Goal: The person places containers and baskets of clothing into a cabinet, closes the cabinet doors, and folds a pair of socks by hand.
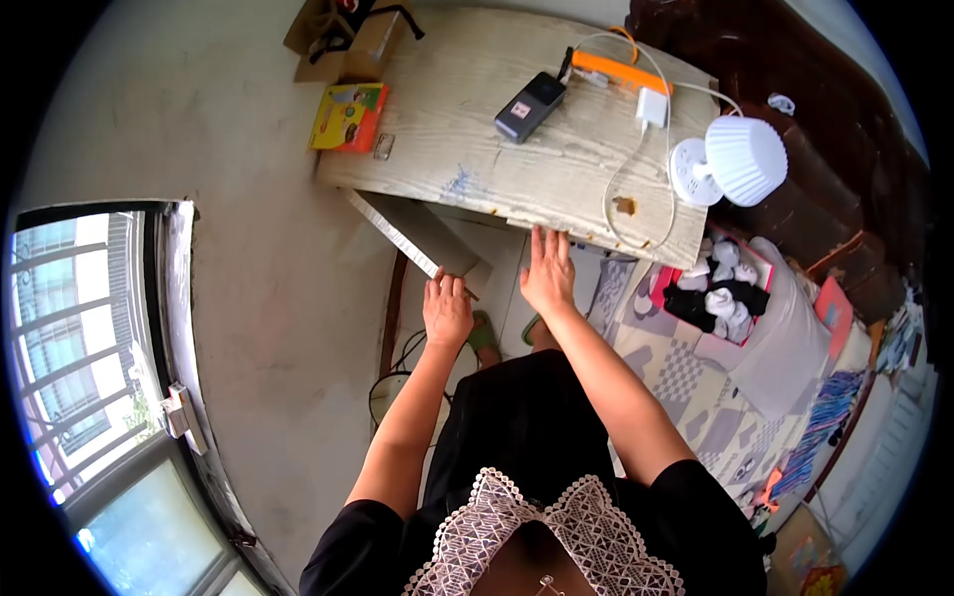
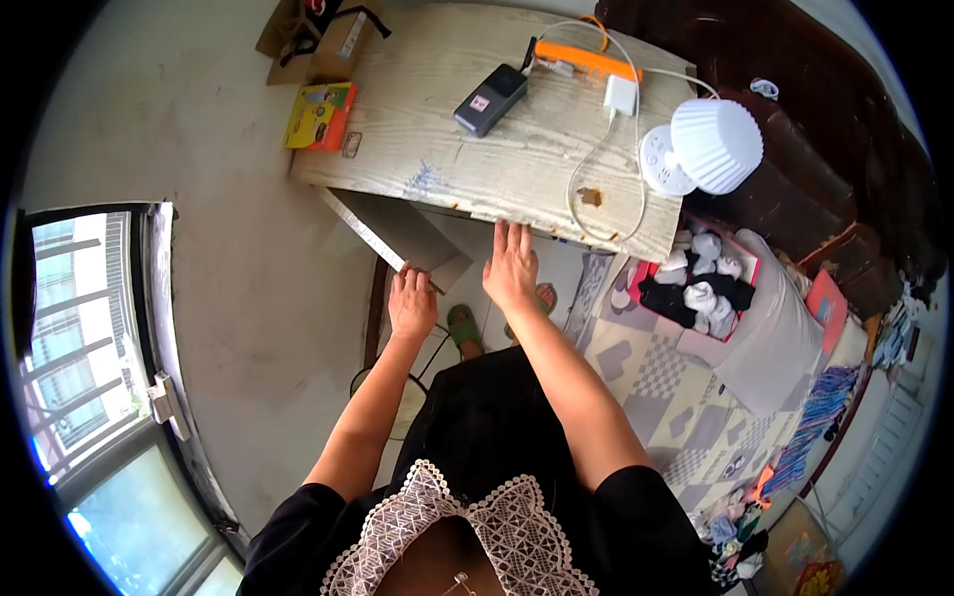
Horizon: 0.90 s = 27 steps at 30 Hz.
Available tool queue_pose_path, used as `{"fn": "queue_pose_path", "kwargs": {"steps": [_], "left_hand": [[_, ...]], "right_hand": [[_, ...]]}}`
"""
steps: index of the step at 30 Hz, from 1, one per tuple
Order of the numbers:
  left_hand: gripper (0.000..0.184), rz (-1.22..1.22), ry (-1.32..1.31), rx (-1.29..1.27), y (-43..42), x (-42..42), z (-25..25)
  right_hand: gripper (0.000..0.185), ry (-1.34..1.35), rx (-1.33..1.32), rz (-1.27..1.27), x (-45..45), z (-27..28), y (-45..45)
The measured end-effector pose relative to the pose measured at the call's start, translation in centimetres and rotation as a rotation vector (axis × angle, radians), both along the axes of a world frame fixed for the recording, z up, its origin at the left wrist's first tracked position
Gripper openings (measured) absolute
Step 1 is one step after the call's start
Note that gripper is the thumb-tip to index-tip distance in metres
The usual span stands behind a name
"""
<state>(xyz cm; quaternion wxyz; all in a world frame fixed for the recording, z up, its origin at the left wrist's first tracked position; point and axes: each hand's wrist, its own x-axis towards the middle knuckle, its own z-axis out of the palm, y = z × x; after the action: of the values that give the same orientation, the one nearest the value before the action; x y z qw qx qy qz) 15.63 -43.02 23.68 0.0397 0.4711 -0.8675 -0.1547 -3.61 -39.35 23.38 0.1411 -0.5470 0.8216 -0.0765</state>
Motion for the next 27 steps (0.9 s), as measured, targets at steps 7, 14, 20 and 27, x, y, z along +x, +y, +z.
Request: {"fn": "queue_pose_path", "kwargs": {"steps": [7, 14, 20, 27], "left_hand": [[0.029, -0.034, 0.03, -0.001, 1.6, 8.1, -0.3], [0.015, -0.063, 0.07, -0.061, 1.0, 15.8, -0.6], [0.013, -0.021, -0.015, -0.135, 0.0, 21.5, -2.0], [0.02, 0.146, -0.107, -0.116, -2.1, 25.6, -2.9]], "right_hand": [[0.076, 0.114, 0.029, -0.117, 1.8, 0.9, -0.5], [0.053, -0.075, 0.049, -0.193, 4.4, 0.7, 4.0], [0.038, -0.102, -0.015, -0.255, 6.5, -0.6, 12.4], [0.019, -0.012, 0.065, -0.351, 5.0, -0.6, 20.6]]}}
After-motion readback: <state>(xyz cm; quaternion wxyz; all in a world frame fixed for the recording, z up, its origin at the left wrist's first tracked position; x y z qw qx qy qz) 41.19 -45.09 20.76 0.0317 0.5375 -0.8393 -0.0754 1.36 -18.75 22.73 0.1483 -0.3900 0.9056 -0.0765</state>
